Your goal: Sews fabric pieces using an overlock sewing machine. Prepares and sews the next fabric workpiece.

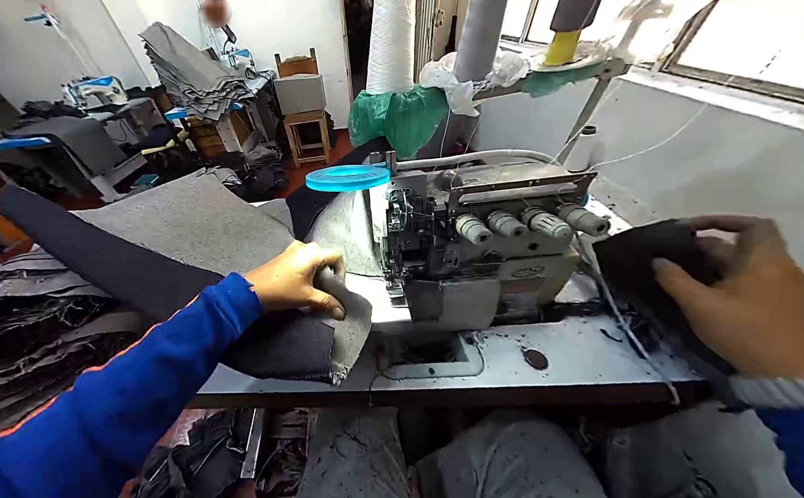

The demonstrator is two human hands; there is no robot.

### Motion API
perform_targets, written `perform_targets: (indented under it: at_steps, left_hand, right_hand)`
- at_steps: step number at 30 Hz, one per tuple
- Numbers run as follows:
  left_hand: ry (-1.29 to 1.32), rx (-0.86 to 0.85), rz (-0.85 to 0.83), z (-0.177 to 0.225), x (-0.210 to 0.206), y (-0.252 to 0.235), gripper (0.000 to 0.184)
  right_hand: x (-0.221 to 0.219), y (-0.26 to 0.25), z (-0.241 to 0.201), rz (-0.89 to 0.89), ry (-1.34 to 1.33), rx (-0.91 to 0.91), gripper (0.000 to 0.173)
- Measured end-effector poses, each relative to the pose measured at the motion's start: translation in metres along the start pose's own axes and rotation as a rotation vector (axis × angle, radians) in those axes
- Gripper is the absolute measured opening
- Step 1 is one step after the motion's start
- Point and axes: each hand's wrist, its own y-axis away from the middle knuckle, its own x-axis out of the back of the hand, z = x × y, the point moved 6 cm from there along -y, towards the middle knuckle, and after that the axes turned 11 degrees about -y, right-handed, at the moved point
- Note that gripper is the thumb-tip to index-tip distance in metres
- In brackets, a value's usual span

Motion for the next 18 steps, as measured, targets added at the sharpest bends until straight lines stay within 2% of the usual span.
perform_targets:
  at_steps: [1, 3, 4, 6, 8, 10, 12, 18]
  left_hand:
    - [0.022, -0.064, -0.012, 0.011, -0.002, 0.003, 0.026]
    - [0.119, -0.207, 0.017, 0.041, 0.001, 0.007, 0.013]
    - [0.176, -0.248, 0.054, 0.056, 0.005, 0.008, 0.010]
    - [0.226, -0.292, 0.169, 0.082, 0.012, 0.009, 0.014]
    - [0.108, -0.288, 0.320, 0.095, 0.011, 0.008, 0.021]
    - [-0.001, -0.264, 0.439, 0.097, 0.005, 0.011, 0.022]
    - [-0.002, -0.228, 0.520, 0.098, 0.004, 0.018, 0.018]
    - [0.218, -0.222, 0.555, 0.097, 0.012, 0.034, 0.010]
  right_hand:
    - [0.001, 0.017, -0.021, 0.005, -0.053, 0.004, 0.067]
    - [-0.008, 0.050, -0.061, -0.023, -0.170, 0.022, 0.073]
    - [-0.020, 0.065, -0.077, -0.034, -0.252, 0.056, 0.068]
    - [-0.056, 0.090, -0.104, -0.026, -0.378, 0.121, 0.039]
    - [-0.101, 0.105, -0.123, 0.008, -0.449, 0.130, 0.021]
    - [-0.138, 0.111, -0.136, 0.002, -0.573, 0.092, 0.017]
    - [-0.158, 0.111, -0.148, -0.035, -0.715, 0.050, 0.018]
    - [-0.174, 0.113, -0.166, -0.093, -0.942, -0.003, 0.013]
